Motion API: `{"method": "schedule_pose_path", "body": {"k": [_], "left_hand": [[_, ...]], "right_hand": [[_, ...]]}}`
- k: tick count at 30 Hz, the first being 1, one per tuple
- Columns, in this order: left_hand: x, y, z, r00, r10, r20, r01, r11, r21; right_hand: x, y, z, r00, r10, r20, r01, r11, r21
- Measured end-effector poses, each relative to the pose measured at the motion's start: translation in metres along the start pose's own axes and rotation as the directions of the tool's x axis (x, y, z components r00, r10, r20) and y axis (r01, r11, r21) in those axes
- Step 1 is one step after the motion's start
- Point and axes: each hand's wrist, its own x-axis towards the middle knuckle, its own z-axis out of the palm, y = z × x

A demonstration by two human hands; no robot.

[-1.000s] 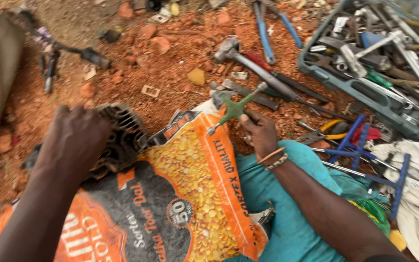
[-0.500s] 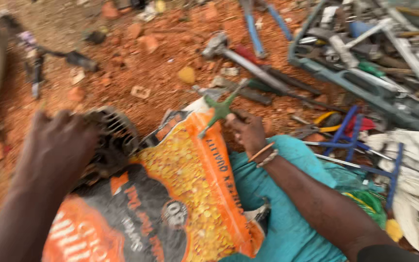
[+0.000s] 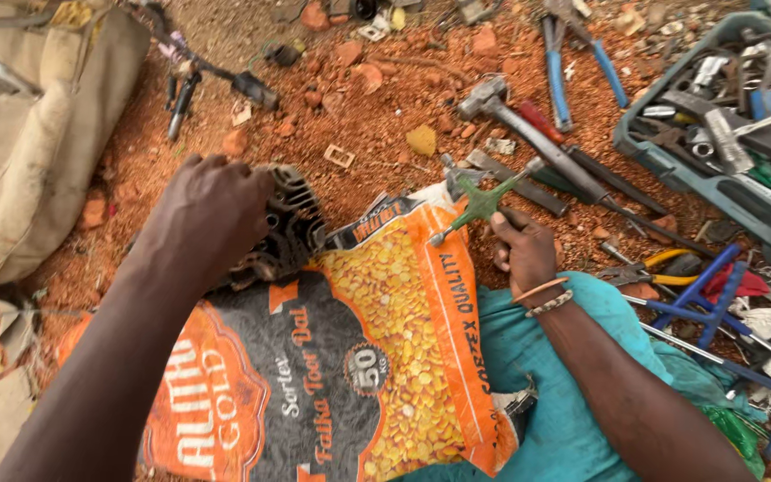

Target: The person sits on the ground with a small engine cylinder assembly resting on a sack across their lap. They use a green cross wrench to loosen and remove fasteners from the cylinder head, then lift the head off and scrape and file its mating surface by hand.

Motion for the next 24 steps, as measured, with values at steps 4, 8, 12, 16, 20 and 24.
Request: {"method": "schedule_pose_path", "body": {"k": [4, 8, 12, 16, 20, 24], "left_hand": [[0.003, 0.007, -0.001, 0.972, 0.148, -0.182, -0.119, 0.980, 0.160], [0.002, 0.017, -0.021, 0.968, 0.165, -0.191, -0.132, 0.976, 0.175], [-0.008, 0.006, -0.056, 0.997, -0.077, -0.015, 0.078, 0.995, 0.067], [-0.009, -0.002, -0.067, 0.879, 0.045, -0.475, -0.169, 0.960, -0.223], [0.002, 0.031, -0.076, 0.914, 0.047, -0.403, -0.131, 0.974, -0.183], [0.019, 0.123, -0.142, 0.936, 0.203, -0.289, -0.183, 0.979, 0.094]], "right_hand": [[0.001, 0.002, -0.001, 1.000, -0.010, 0.006, 0.010, 1.000, -0.002], [0.003, 0.005, -0.002, 1.000, 0.013, 0.001, -0.013, 1.000, 0.027], [0.003, 0.003, 0.000, 1.000, -0.004, -0.001, 0.004, 1.000, 0.029], [0.000, -0.001, 0.006, 1.000, -0.002, 0.008, 0.002, 1.000, 0.022], [-0.002, -0.007, 0.012, 0.999, 0.030, -0.013, -0.030, 0.999, -0.036], [-0.004, -0.020, 0.014, 0.998, 0.060, 0.021, -0.059, 0.997, -0.039]]}}
